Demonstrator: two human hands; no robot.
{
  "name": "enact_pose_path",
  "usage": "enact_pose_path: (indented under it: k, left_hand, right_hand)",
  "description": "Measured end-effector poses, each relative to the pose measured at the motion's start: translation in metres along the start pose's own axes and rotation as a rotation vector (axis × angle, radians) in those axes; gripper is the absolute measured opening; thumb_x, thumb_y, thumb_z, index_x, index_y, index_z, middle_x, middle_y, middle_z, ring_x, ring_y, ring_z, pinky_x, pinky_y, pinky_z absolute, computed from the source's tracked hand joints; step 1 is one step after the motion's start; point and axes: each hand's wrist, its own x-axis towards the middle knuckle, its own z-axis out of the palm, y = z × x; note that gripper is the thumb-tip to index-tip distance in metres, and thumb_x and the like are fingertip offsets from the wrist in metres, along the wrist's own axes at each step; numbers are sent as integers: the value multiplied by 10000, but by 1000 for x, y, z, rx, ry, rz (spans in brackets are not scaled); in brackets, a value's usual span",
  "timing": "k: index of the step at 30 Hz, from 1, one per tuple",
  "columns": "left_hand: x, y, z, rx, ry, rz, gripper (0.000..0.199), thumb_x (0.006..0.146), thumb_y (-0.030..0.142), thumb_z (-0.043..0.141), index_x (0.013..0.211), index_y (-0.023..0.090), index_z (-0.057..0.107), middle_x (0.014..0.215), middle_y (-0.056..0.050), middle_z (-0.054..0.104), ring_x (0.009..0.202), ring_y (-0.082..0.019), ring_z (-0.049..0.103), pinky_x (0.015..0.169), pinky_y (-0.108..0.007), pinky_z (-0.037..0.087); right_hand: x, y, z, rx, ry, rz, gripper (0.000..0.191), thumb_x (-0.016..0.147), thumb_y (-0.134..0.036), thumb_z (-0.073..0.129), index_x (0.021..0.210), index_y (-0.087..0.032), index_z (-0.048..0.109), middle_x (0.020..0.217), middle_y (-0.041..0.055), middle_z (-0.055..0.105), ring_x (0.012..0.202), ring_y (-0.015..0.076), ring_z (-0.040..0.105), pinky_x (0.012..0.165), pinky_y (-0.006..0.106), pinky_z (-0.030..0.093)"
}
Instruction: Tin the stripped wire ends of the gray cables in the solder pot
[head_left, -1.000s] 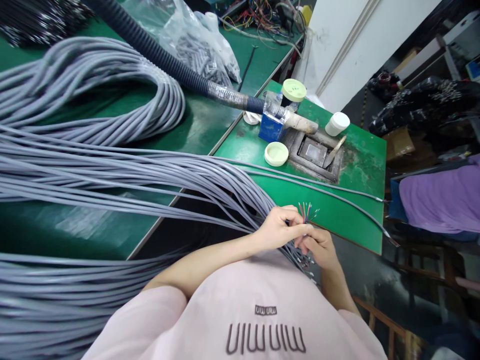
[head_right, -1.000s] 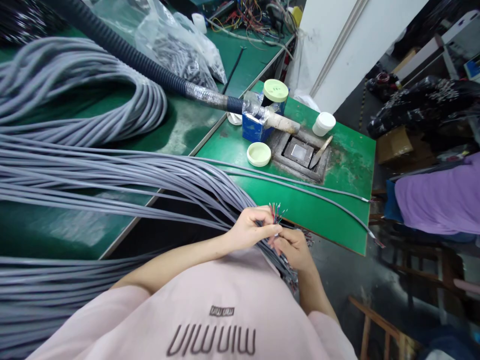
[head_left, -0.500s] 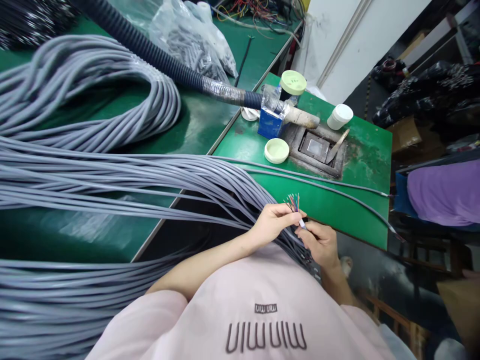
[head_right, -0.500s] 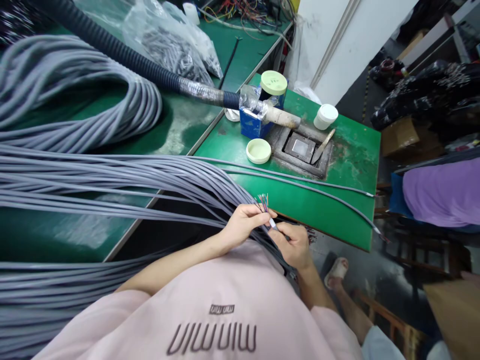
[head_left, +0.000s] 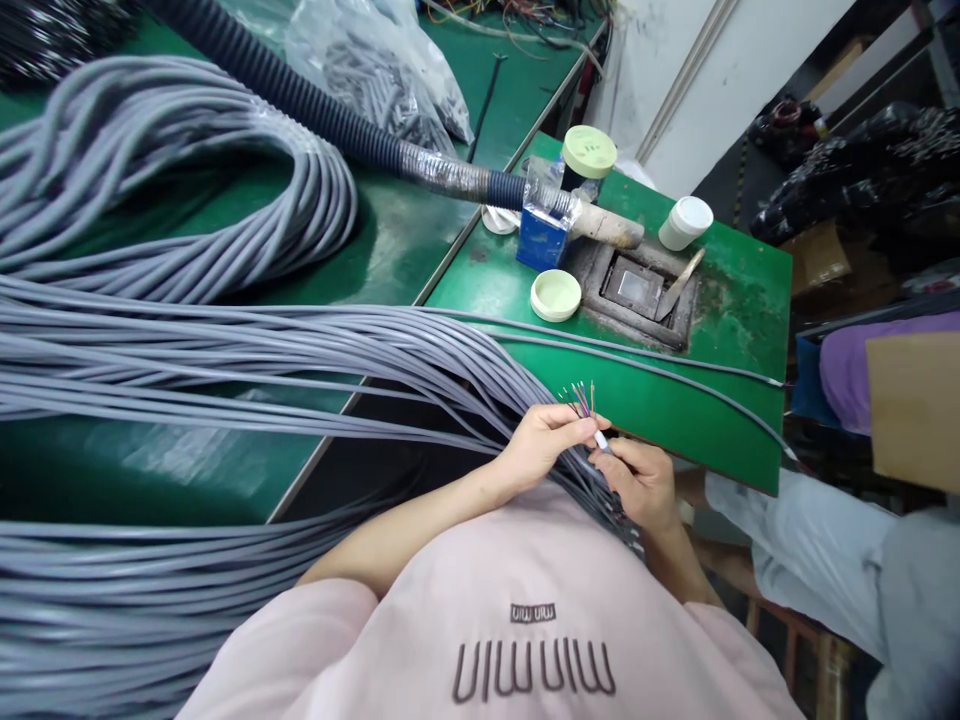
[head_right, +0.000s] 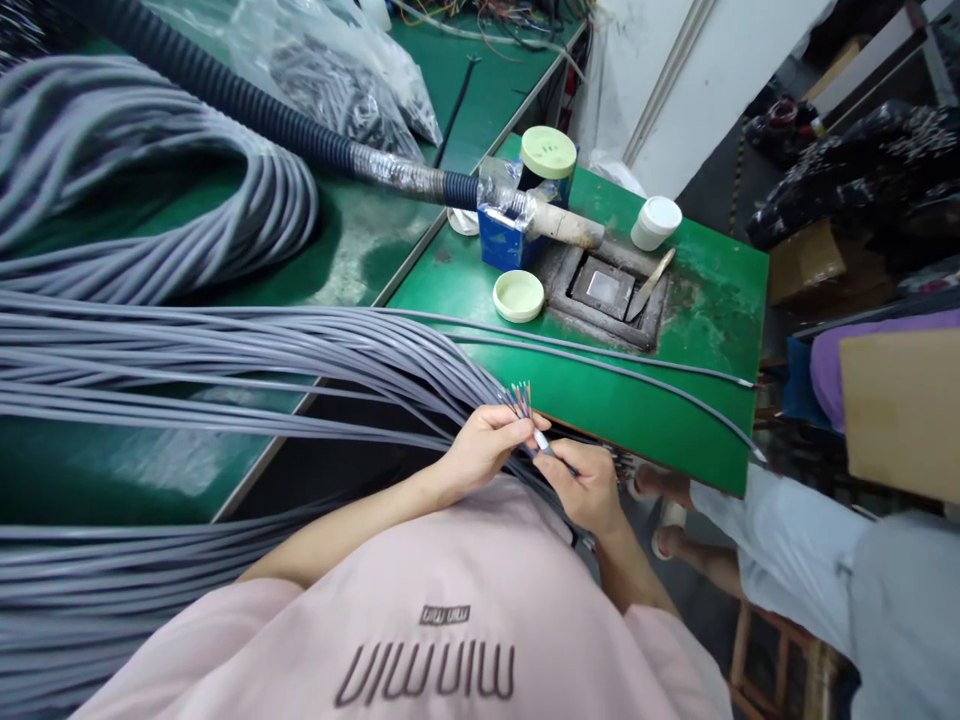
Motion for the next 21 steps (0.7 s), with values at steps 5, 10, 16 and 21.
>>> enact_pose_path:
  k: [5,10,16,21]
  left_hand:
    - [-1,2,2,36,-21,30,307,773,407,749,663,122,714,732,-57,703,714,-141,632,745,-268,487]
    - [-1,8,4,94,-52,76,305,808,396,718,678,121,708,662,-40,674,649,-130,619,722,-270,499]
    - [-1,12,7,169,-31,111,318,805,393,713,626,132,690,656,-44,683,664,-141,630,753,-284,510]
    - [0,11,8,180,-5,107,351,793,439,711,613,138,686,651,-55,688,775,-183,671,824,-310,510]
  right_hand:
    - [-2,7,1,72,-9,32,246,916,-281,557,717,-182,664,504,-41,503,461,95,428,500,255,334]
    - [-3,14,2,97,-31,41,286,924,-313,538,706,-180,667,507,-34,520,466,105,448,511,259,354]
    - [-2,19,1,178,-52,68,312,926,-337,522,695,-190,672,499,-27,535,465,122,477,509,267,377]
    - [-2,24,2,283,-52,87,284,924,-352,527,770,-194,704,493,-33,530,442,117,462,487,266,363]
